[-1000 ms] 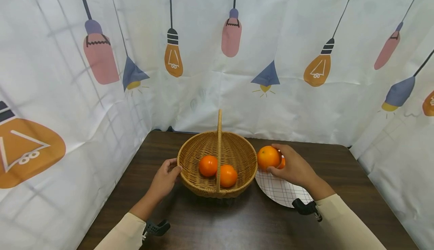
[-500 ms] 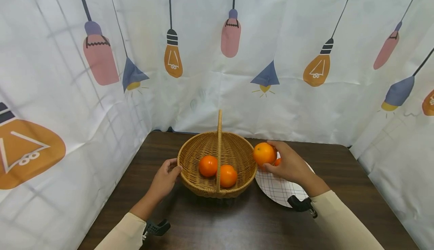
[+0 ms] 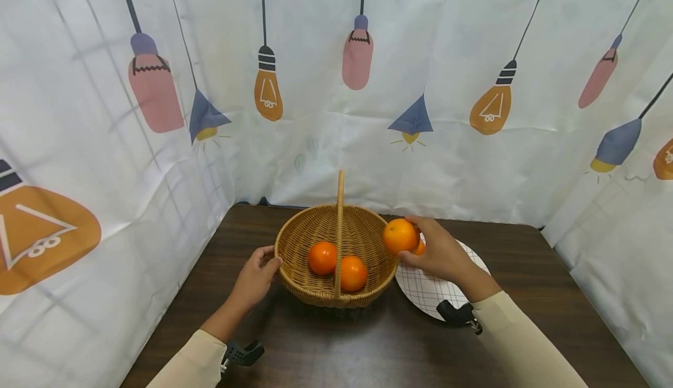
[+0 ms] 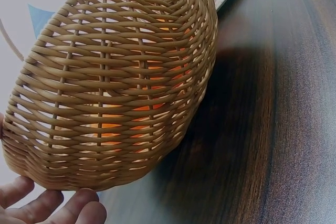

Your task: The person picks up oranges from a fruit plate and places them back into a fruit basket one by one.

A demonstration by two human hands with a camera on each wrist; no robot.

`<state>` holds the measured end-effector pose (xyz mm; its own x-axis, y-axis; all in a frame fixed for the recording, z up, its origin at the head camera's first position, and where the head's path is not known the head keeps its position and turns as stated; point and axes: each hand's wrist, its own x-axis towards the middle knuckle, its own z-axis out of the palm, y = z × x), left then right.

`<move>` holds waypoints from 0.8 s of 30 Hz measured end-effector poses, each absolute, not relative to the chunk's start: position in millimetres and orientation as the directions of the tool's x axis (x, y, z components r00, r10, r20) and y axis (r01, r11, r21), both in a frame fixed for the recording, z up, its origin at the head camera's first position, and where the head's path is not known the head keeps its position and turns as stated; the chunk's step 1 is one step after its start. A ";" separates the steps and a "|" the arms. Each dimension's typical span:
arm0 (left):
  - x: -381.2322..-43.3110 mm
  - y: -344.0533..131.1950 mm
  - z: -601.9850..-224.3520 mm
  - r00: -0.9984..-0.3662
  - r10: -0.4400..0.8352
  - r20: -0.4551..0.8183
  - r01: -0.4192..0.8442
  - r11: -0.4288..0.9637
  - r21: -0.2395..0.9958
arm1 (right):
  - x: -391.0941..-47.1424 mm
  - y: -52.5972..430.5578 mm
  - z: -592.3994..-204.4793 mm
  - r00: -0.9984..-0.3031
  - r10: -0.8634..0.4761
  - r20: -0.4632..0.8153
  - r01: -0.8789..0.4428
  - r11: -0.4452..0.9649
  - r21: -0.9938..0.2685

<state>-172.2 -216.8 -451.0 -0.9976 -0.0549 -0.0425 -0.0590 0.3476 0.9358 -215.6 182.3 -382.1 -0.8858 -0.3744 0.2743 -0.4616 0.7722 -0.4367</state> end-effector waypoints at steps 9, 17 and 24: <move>-171.0 -217.2 -451.3 -0.998 -0.052 -0.039 -0.054 0.334 0.941 | -219.4 171.6 -380.3 -0.879 -0.399 0.260 -0.476 0.745 -0.468; -170.3 -216.7 -450.3 -0.998 -0.053 -0.034 -0.050 0.334 0.941 | -221.2 164.0 -381.8 -0.871 -0.417 0.260 -0.491 0.726 -0.481; -169.7 -216.2 -450.1 -0.998 -0.053 -0.038 -0.054 0.340 0.939 | -220.7 160.7 -384.4 -0.884 -0.402 0.237 -0.466 0.747 -0.473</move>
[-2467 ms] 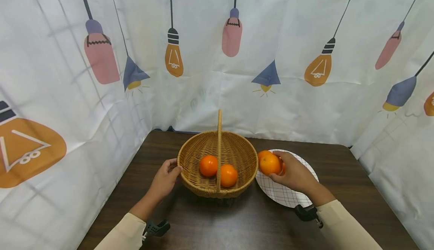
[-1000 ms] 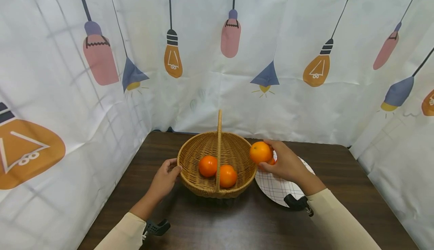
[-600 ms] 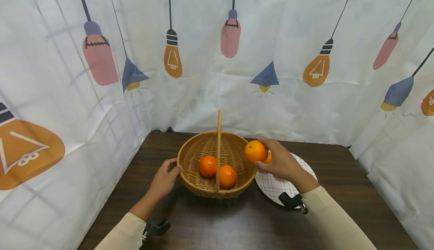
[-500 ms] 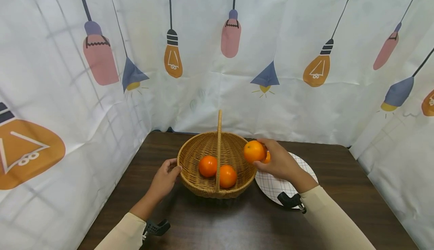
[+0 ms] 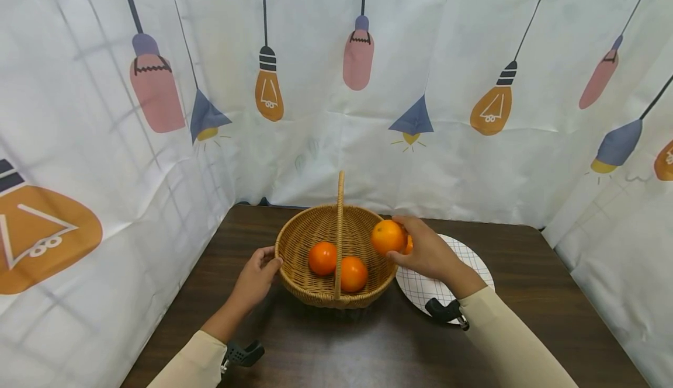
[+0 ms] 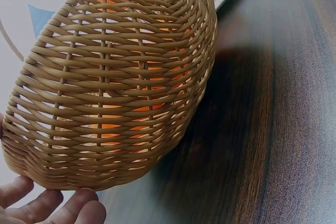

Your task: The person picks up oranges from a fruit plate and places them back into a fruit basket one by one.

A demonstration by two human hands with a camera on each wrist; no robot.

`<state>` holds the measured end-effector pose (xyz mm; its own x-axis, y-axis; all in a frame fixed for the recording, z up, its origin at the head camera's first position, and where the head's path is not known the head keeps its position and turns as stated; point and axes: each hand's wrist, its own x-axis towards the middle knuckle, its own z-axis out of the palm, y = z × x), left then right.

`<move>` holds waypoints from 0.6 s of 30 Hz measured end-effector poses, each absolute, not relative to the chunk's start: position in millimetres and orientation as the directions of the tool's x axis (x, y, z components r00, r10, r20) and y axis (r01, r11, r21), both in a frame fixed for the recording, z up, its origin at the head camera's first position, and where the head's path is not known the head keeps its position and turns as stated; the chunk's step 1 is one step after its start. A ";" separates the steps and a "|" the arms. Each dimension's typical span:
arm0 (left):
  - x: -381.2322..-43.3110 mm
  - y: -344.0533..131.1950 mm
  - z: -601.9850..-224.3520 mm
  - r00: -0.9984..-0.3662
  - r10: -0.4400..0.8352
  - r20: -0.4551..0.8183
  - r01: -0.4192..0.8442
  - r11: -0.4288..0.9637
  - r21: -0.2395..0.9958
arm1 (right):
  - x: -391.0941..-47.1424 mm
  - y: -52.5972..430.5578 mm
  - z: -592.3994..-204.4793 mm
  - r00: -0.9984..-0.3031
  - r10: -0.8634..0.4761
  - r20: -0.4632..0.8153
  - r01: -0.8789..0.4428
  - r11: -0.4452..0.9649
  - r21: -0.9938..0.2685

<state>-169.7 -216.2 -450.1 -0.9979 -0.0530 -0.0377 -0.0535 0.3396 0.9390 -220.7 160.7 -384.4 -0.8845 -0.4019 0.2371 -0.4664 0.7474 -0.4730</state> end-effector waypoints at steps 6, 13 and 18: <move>-170.4 -216.1 -450.1 -0.998 -0.059 -0.039 -0.057 0.346 0.936 | -220.2 162.9 -383.7 -0.890 -0.399 0.222 -0.456 0.765 -0.454; -169.9 -214.9 -448.9 -0.997 -0.065 -0.033 -0.053 0.347 0.937 | -218.9 169.4 -388.6 -0.896 -0.388 0.217 -0.445 0.774 -0.451; -169.8 -214.2 -449.2 -0.998 -0.060 -0.031 -0.049 0.329 0.943 | -216.7 178.6 -393.8 -0.908 -0.373 0.190 -0.418 0.788 -0.452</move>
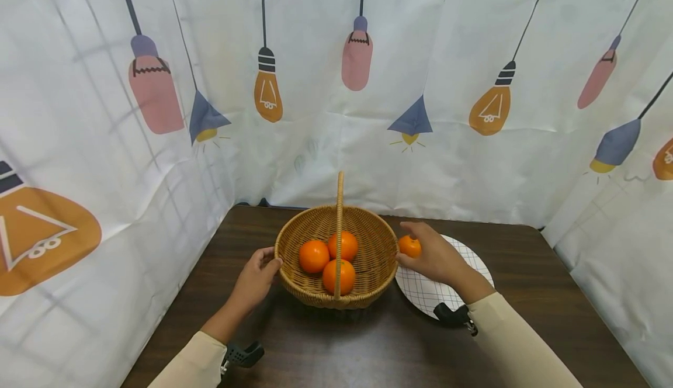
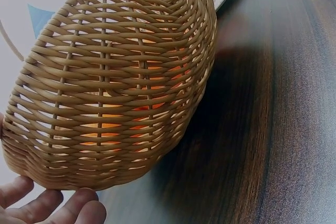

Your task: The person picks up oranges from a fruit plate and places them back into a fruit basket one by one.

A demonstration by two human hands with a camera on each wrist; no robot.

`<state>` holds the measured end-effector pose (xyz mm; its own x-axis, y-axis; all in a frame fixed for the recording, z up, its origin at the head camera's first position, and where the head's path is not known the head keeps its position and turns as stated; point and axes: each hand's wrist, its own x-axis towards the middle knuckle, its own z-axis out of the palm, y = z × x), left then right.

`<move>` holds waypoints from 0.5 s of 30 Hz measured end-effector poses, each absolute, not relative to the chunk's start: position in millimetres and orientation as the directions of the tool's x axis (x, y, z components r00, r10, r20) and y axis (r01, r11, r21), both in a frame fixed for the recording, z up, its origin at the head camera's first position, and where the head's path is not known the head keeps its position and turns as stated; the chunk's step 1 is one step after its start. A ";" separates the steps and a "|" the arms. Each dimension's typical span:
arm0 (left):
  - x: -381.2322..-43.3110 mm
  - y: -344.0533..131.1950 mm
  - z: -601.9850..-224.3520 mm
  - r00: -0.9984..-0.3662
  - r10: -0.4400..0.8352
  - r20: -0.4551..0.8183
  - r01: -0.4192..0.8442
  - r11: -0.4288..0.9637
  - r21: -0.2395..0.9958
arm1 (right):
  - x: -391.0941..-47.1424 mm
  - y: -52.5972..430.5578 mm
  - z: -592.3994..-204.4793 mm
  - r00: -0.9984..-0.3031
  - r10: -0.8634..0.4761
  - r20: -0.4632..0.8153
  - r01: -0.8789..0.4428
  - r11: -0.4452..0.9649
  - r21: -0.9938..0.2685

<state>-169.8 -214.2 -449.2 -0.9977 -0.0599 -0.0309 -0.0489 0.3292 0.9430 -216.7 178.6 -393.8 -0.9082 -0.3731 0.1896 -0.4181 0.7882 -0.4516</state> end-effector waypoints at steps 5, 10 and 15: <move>-169.9 -214.2 -449.7 -0.998 -0.061 -0.034 -0.052 0.321 0.946 | -214.6 190.3 -398.0 -0.912 -0.366 0.187 -0.411 0.796 -0.445; -169.8 -214.7 -449.8 -0.997 -0.067 -0.050 -0.069 0.332 0.941 | -211.7 200.2 -401.0 -0.914 -0.354 0.199 -0.407 0.799 -0.443; -170.4 -215.5 -451.2 -0.997 -0.063 -0.049 -0.068 0.331 0.941 | -209.3 209.2 -404.8 -0.917 -0.343 0.205 -0.399 0.811 -0.427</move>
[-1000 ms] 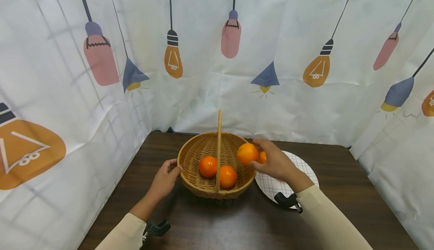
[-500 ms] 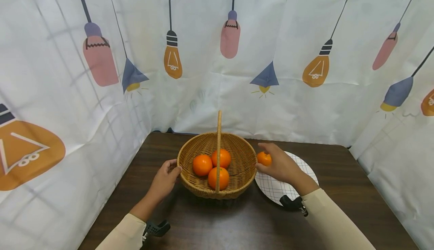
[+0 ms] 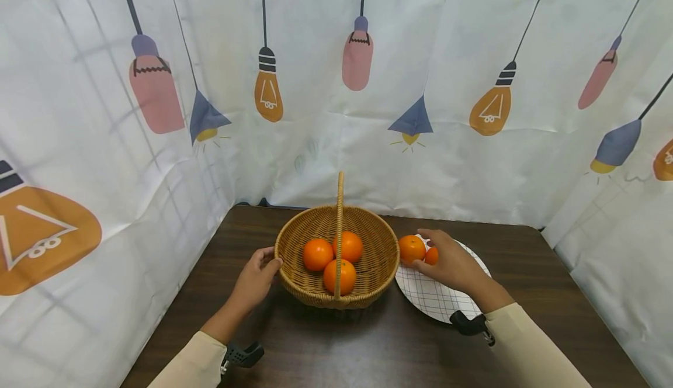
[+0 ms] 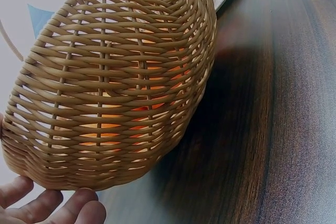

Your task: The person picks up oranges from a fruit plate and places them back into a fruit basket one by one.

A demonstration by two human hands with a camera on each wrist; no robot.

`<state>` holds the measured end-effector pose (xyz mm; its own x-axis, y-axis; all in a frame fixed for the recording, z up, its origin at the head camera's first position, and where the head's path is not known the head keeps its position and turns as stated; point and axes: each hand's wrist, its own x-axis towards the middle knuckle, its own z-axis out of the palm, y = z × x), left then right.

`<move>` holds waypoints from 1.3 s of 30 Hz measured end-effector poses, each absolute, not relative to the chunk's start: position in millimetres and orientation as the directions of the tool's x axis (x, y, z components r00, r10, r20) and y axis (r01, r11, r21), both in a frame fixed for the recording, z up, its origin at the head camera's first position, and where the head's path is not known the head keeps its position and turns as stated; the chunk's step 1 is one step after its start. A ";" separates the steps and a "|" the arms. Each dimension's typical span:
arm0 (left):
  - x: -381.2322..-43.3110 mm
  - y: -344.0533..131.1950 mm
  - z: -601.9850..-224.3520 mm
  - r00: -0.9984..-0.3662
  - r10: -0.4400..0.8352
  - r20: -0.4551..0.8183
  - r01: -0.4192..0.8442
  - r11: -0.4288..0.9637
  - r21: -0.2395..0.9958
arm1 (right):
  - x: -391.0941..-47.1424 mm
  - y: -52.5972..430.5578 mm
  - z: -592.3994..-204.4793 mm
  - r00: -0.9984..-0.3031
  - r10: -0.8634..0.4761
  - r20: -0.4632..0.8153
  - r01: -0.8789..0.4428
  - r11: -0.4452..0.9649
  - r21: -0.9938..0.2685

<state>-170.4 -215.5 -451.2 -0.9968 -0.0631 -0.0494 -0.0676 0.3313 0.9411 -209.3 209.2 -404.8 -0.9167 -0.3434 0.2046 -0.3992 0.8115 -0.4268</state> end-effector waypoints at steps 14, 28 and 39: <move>-171.0 -216.8 -451.3 -0.998 -0.057 -0.035 -0.052 0.325 0.944 | -206.3 231.3 -412.7 -0.936 -0.314 0.160 -0.352 0.843 -0.407; -170.7 -216.5 -452.9 -0.998 -0.058 -0.034 -0.052 0.329 0.943 | -202.5 246.9 -422.5 -0.944 -0.301 0.133 -0.329 0.868 -0.371; -168.9 -215.9 -451.8 -0.997 -0.061 -0.047 -0.064 0.317 0.946 | -203.1 255.0 -433.2 -0.955 -0.269 0.126 -0.296 0.884 -0.361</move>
<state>-168.9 -215.9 -451.8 -0.9970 -0.0608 -0.0468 -0.0638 0.3172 0.9462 -203.1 255.0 -433.2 -0.9550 -0.2686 0.1259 -0.2963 0.8840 -0.3615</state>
